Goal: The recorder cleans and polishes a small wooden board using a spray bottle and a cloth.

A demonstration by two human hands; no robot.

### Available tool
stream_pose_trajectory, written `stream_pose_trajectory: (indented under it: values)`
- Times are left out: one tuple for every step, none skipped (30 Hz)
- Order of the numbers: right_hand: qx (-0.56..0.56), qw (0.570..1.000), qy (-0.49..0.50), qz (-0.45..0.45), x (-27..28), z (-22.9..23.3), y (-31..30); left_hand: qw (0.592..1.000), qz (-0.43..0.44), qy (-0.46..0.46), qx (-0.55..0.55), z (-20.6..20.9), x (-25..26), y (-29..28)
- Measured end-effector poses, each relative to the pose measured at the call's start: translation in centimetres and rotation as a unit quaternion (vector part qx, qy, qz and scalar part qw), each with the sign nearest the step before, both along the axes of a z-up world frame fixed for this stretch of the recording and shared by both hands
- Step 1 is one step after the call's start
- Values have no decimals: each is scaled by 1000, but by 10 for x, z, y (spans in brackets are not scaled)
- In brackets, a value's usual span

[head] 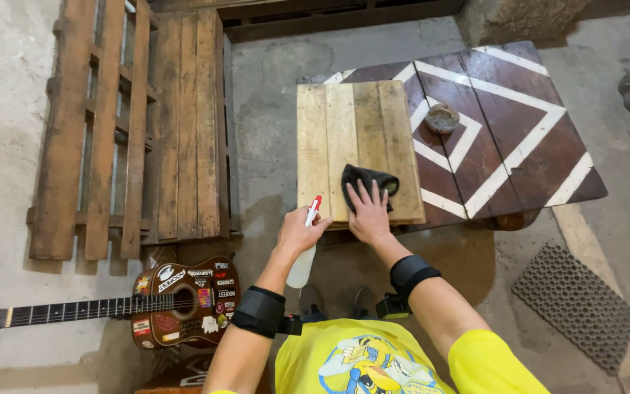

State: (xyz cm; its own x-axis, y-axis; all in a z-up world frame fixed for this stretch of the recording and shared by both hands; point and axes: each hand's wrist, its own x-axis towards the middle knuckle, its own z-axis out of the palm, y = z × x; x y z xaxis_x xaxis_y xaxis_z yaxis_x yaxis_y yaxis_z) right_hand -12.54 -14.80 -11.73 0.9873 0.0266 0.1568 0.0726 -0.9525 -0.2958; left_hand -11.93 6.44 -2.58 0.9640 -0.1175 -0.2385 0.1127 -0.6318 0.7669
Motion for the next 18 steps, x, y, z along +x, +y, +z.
stream_pose_trajectory:
  values:
    - [0,1000,0,3,3,1,9,1000,3,0,0,-1,1,6]
    - [20,1000,9,17,6,3,18,1000,0,-4,4,-3,3,13]
    - [40,999,17,30,8,4,27,1000,-5,-8,9,-4,4,19]
    - [41,998,18,32,12,4,34,1000,-2,-7,10,-6,3,25]
    - [32,998,28,35,17,5,41,1000,-5,-9,9,-7,4,32]
    - [23,998,38,38,22,5,47,1000,-7,-12,7,-8,4,37]
    - [24,998,39,39,25,6,52,1000,-7,-10,9,-8,4,41]
    - [28,997,49,50,27,7,57,1000,-9,-11,12,-8,4,44]
    - [32,996,59,63,31,8,62,1000,-12,-12,16,-7,4,48]
    - [34,996,60,64,32,7,70,1000,-11,-10,18,-8,2,52]
    - [35,995,54,81,36,7,76,1000,-7,-15,19,-8,2,54]
    - [36,993,48,98,39,7,81,1000,-3,-19,20,-8,2,55]
    - [36,994,49,95,37,10,85,1000,-6,-18,21,-5,2,56]
    - [42,988,51,138,34,12,89,1000,-5,-11,11,-2,2,57]
    - [48,981,53,180,32,15,92,1000,-4,-4,0,1,3,57]
    - [48,982,53,177,29,17,91,1000,-7,-4,0,0,2,57]
    - [46,975,60,209,25,18,90,1000,-12,-7,-7,-1,3,58]
    - [44,967,68,241,22,20,89,1000,-16,-10,-14,-2,2,58]
